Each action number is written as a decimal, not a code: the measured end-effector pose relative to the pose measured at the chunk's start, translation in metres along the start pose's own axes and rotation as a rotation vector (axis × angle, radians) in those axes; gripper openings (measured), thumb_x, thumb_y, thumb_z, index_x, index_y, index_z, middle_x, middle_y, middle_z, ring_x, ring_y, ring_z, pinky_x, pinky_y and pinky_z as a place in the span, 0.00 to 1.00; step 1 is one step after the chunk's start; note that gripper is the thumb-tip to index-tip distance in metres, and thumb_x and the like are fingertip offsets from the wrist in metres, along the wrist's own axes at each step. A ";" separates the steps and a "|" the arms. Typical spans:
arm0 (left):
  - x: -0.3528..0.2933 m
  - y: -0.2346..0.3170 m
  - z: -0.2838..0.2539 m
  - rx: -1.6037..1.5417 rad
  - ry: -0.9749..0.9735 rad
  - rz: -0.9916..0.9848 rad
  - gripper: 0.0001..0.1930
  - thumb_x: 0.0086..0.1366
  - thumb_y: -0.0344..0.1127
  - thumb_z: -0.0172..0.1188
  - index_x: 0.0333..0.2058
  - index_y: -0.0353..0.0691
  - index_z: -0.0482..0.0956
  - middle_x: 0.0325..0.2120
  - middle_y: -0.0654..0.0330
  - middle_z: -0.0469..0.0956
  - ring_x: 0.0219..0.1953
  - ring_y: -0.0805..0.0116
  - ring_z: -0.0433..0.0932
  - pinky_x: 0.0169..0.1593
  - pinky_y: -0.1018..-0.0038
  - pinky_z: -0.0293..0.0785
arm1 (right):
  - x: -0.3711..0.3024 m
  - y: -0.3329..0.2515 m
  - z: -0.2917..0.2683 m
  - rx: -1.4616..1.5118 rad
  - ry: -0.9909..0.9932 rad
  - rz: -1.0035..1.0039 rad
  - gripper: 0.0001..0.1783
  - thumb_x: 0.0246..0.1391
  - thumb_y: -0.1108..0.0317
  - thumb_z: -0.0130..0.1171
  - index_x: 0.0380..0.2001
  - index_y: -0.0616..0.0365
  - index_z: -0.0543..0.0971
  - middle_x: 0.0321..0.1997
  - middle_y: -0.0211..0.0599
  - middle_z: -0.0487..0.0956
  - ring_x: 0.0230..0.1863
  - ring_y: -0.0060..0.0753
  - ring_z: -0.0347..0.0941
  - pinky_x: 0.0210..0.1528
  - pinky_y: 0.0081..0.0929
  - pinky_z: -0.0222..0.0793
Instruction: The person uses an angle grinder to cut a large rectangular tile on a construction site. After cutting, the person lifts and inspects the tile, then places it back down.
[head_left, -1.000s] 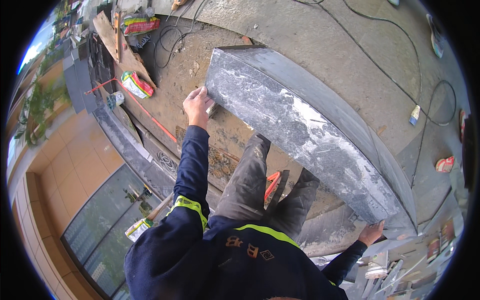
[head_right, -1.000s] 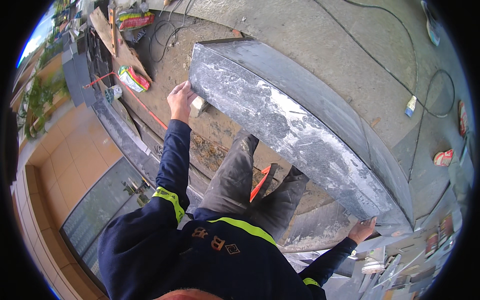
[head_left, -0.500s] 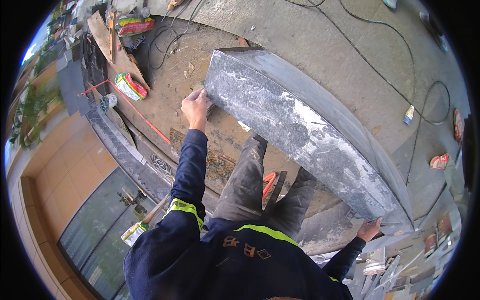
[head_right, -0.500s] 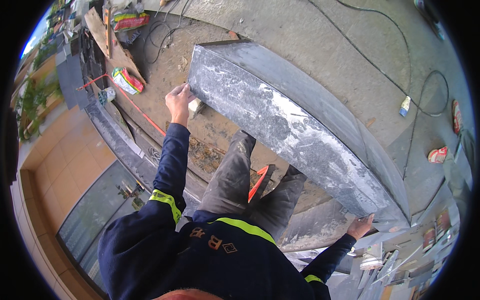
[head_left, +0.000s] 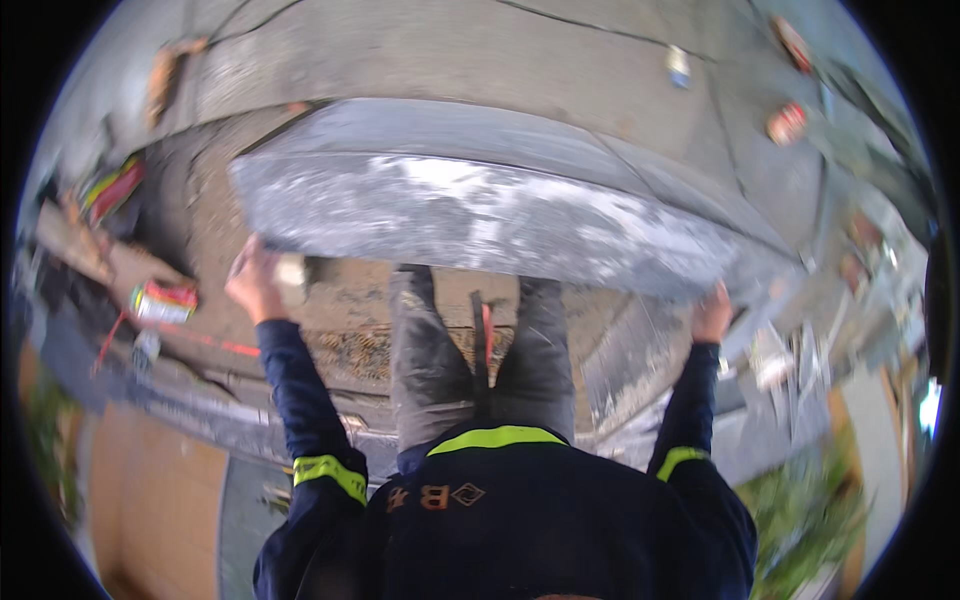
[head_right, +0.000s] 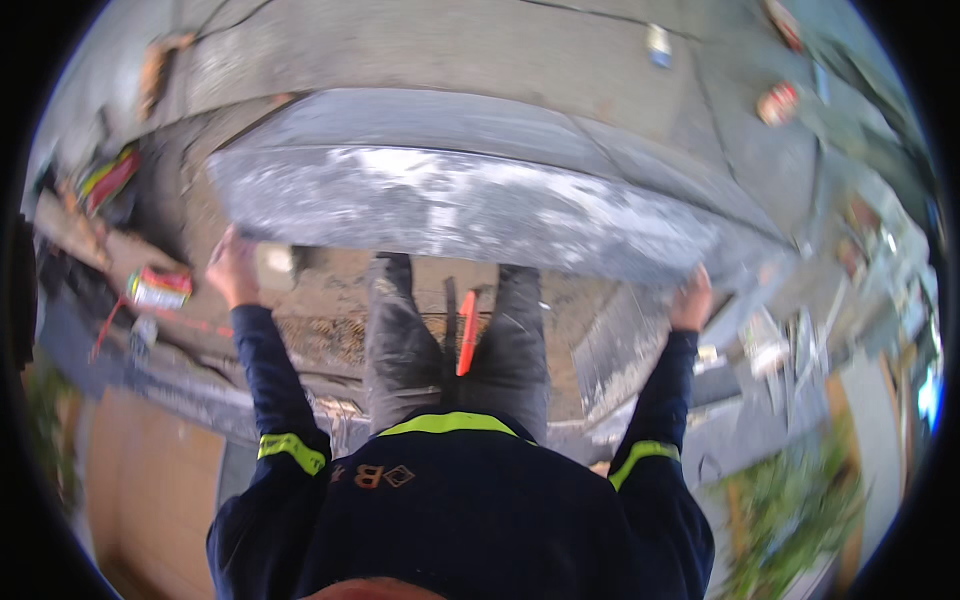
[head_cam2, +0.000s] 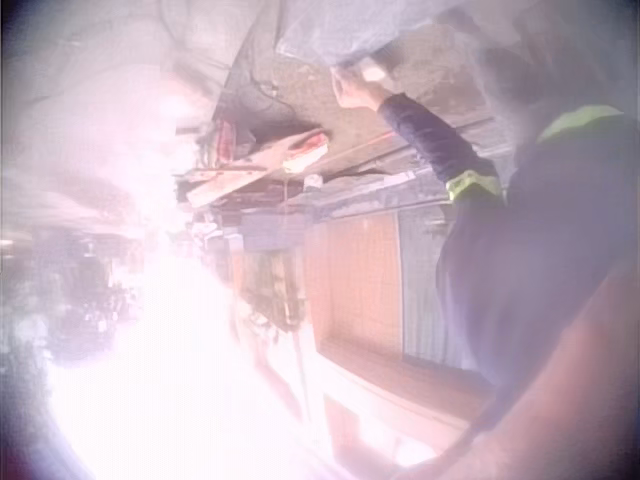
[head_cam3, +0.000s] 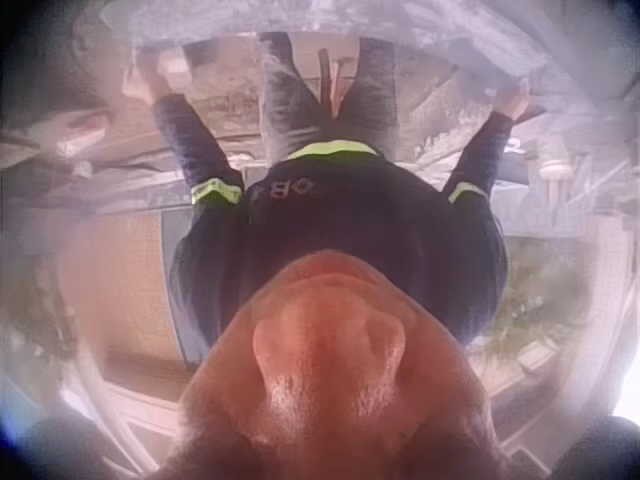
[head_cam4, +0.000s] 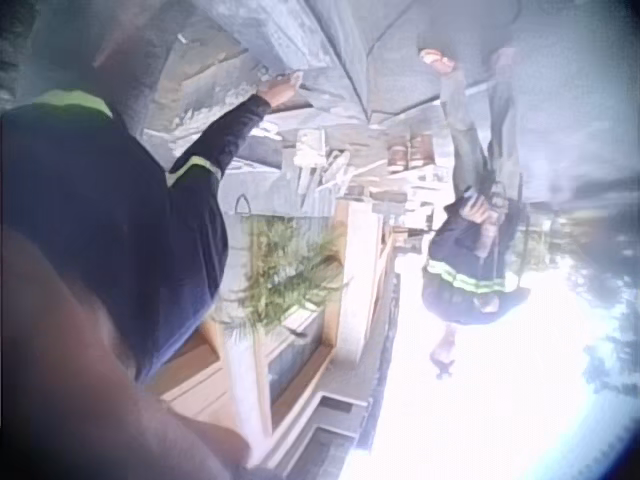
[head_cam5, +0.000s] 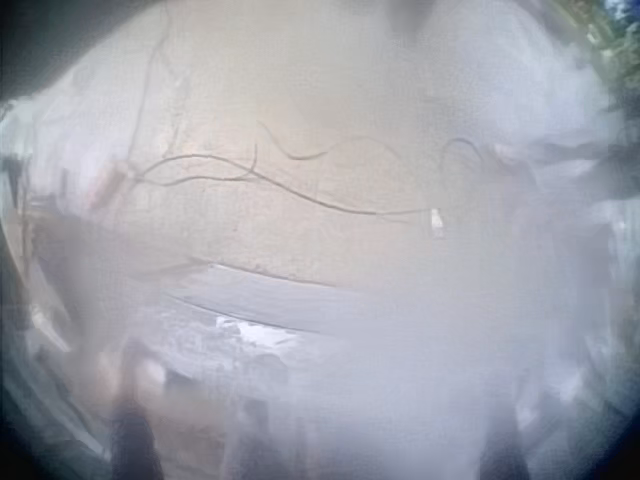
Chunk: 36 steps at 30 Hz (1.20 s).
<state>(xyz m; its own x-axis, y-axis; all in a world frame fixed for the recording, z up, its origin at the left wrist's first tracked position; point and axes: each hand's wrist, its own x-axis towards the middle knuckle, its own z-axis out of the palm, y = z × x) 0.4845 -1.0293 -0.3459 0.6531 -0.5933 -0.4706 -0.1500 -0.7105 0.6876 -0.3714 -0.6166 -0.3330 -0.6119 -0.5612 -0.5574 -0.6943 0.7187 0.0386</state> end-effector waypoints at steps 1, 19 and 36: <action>0.004 -0.002 -0.001 0.004 -0.006 0.018 0.20 0.73 0.34 0.74 0.53 0.19 0.85 0.43 0.47 0.88 0.41 0.61 0.88 0.46 0.65 0.90 | -0.004 0.001 -0.001 -0.144 0.071 -0.067 0.42 0.48 0.80 0.70 0.71 0.69 0.74 0.74 0.48 0.78 0.75 0.48 0.73 0.78 0.40 0.68; -0.419 0.015 0.310 0.770 -1.084 1.411 0.41 0.79 0.52 0.60 0.81 0.38 0.60 0.83 0.47 0.57 0.86 0.49 0.50 0.84 0.36 0.40 | -0.012 -0.089 -0.016 1.536 0.251 0.577 0.17 0.71 0.54 0.69 0.56 0.49 0.83 0.54 0.22 0.82 0.59 0.24 0.74 0.62 0.39 0.62; -0.369 0.067 0.401 0.920 -0.893 1.862 0.35 0.84 0.53 0.48 0.84 0.58 0.54 0.86 0.64 0.50 0.87 0.55 0.46 0.83 0.32 0.37 | -0.027 -0.071 -0.017 1.693 0.188 0.404 0.17 0.75 0.59 0.65 0.59 0.54 0.85 0.56 0.26 0.86 0.54 0.20 0.77 0.60 0.26 0.71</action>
<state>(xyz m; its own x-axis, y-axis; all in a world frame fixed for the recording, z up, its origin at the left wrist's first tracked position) -0.0638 -1.0095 -0.3479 -0.9280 -0.3701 -0.0441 -0.3670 0.8867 0.2812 -0.3119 -0.6599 -0.3069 -0.7480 -0.2026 -0.6321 0.5506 0.3424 -0.7613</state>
